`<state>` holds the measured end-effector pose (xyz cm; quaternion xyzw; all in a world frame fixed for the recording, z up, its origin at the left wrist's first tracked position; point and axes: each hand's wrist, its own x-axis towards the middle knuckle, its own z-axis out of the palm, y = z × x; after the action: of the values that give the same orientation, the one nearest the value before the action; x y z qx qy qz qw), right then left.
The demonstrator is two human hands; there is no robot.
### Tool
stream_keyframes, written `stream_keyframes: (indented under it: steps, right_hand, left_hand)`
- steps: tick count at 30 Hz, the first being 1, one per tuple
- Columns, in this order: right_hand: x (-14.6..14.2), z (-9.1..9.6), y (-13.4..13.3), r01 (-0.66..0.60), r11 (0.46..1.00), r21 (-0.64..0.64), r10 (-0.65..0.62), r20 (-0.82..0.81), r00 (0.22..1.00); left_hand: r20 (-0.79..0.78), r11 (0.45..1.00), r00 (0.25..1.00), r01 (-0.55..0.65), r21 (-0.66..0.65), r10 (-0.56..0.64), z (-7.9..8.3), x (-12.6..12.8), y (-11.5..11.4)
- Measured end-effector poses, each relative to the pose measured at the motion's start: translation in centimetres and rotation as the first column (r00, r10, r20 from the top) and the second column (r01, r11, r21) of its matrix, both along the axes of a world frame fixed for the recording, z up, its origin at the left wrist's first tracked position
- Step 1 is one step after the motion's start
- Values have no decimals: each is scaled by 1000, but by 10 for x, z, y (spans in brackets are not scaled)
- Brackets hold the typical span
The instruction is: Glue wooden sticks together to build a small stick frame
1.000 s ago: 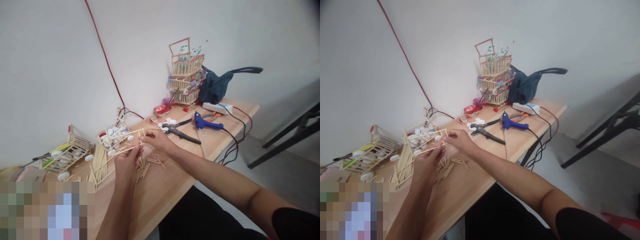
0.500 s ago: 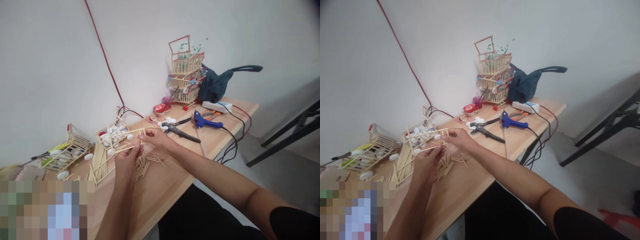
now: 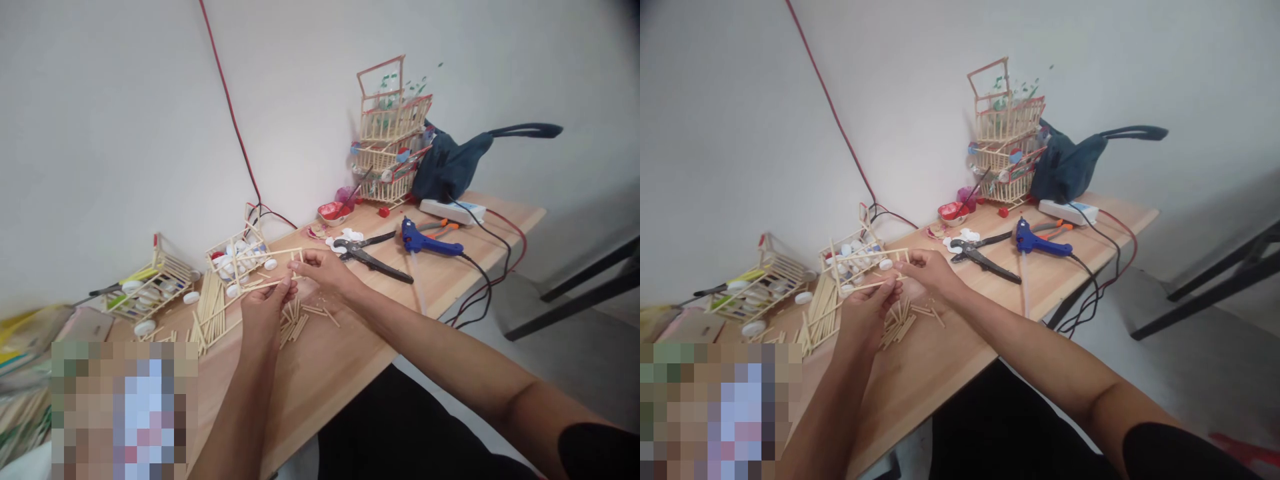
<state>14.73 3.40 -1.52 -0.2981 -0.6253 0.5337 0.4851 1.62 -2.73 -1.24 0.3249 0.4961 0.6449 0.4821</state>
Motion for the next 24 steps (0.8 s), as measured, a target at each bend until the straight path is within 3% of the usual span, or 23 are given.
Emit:
stream_keyframes:
  steps: [24]
  right_hand:
    - [3, -1, -4, 20, 1000, -19, -18, 71, 997]
  left_hand:
    - [-30, 1000, 999, 19, -6, -19, 2, 2, -2]
